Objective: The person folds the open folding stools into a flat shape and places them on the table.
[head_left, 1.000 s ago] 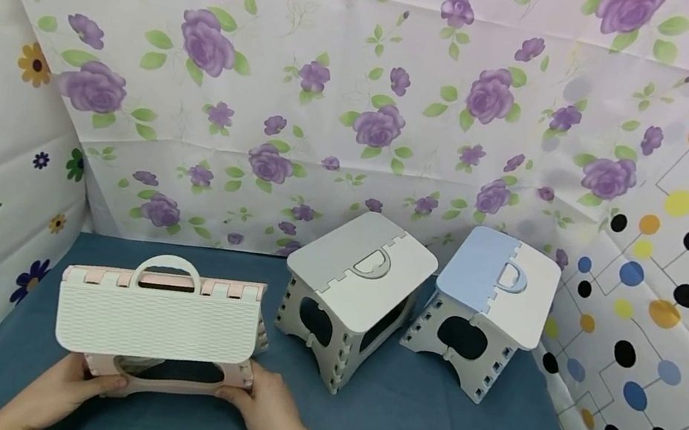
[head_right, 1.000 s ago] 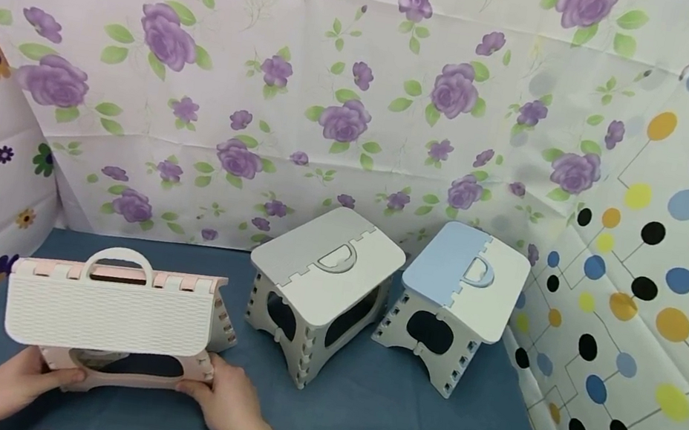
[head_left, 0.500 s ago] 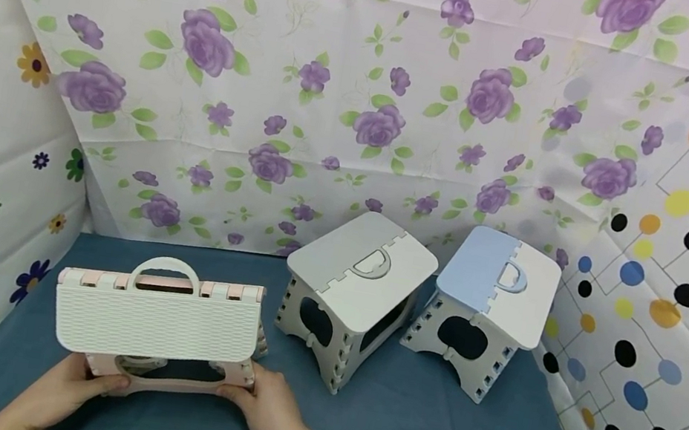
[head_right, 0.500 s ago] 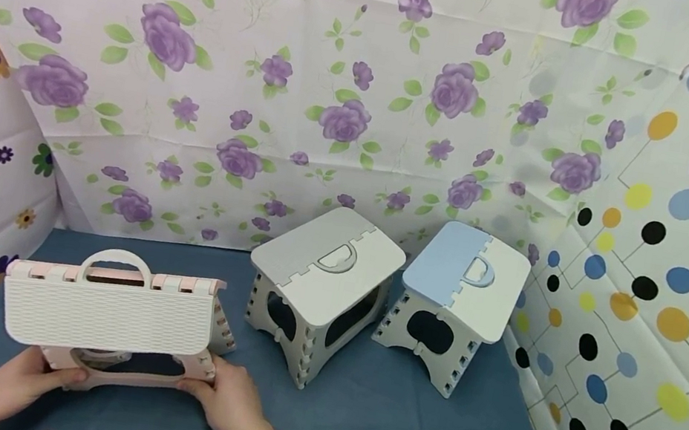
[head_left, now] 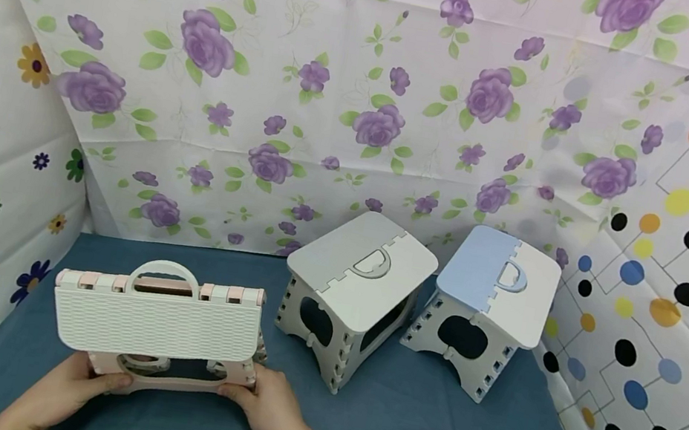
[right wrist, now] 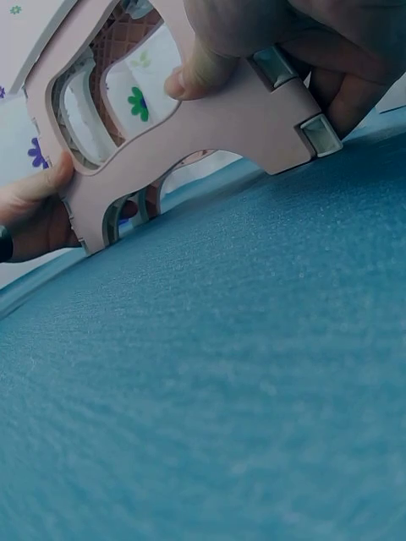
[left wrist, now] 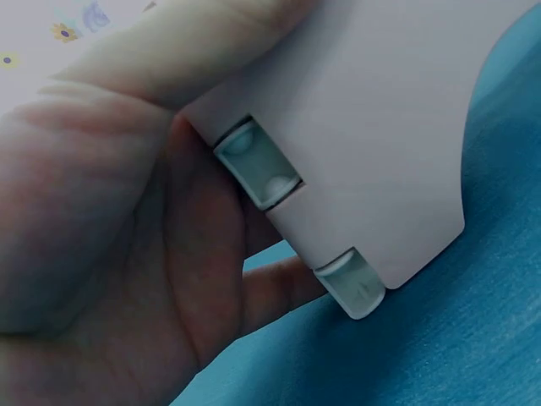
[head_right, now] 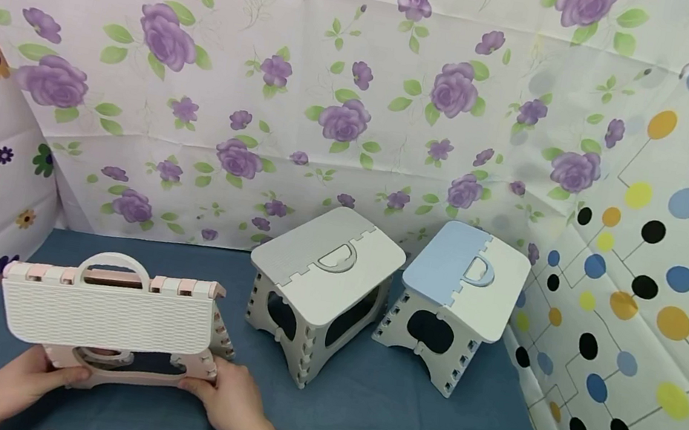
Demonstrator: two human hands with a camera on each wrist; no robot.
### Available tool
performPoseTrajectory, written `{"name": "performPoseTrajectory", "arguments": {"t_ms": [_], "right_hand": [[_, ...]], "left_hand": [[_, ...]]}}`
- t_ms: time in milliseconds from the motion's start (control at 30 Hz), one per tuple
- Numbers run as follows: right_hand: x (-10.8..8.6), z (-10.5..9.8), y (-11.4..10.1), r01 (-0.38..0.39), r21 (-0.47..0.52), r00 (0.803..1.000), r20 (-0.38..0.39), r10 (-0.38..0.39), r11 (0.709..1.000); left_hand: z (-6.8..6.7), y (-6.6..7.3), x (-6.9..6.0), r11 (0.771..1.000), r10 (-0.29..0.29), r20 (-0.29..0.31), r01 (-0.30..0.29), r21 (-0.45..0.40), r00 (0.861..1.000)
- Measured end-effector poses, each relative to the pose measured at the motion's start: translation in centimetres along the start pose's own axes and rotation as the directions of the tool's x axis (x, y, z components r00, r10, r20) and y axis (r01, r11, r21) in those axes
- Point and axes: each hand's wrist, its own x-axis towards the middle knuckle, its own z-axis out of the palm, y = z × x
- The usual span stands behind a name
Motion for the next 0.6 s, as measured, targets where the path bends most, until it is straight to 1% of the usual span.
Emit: {"name": "performPoseTrajectory", "arguments": {"t_ms": [100, 167, 267, 333, 367, 400, 500, 567, 600], "right_hand": [[0.0, -0.1, 0.0, 0.006, 0.024, 1.000, 0.008, -0.006, 1.000], [0.0, -0.4, 0.1, -0.002, 0.052, 0.999, 0.033, 0.001, 0.999], [0.1, -1.1, 0.0, -0.040, 0.065, 0.997, 0.066, 0.036, 0.997], [0.1, -1.7, -0.1, -0.075, 0.052, 0.995, 0.072, 0.071, 0.996], [0.1, -2.0, -0.1, -0.093, 0.043, 0.994, 0.065, 0.091, 0.995], [0.1, -2.3, -0.2, -0.117, 0.034, 0.992, 0.057, 0.115, 0.993], [0.0, -2.9, -0.4, -0.179, 0.026, 0.984, 0.027, 0.179, 0.983], [0.0, -3.1, -0.5, -0.212, 0.022, 0.977, 0.009, 0.212, 0.977], [0.0, -3.2, -0.6, -0.226, 0.019, 0.974, 0.002, 0.226, 0.974]], "left_hand": [[-0.1, 0.0, 0.0, 1.000, -0.024, -0.001, 0.024, -0.004, 1.000], [-0.3, 0.1, 0.0, 0.998, -0.062, -0.005, 0.062, -0.007, 0.998], [-0.8, 0.1, -0.1, 0.992, -0.121, -0.031, 0.122, 0.012, 0.992], [-1.0, 0.1, -0.1, 0.991, -0.128, -0.054, 0.129, 0.028, 0.990], [-1.0, 0.0, -0.1, 0.992, -0.121, -0.066, 0.123, 0.031, 0.990], [-1.0, -0.1, -0.1, 0.994, -0.101, -0.074, 0.103, 0.024, 0.992], [-0.7, -0.3, -0.1, 1.000, -0.006, -0.097, 0.005, -0.013, 0.995], [-0.5, -0.4, -0.1, 0.998, 0.044, -0.110, -0.049, -0.041, 0.993], [-0.5, -0.5, -0.1, 0.997, 0.060, -0.117, -0.066, -0.050, 0.991]]}}
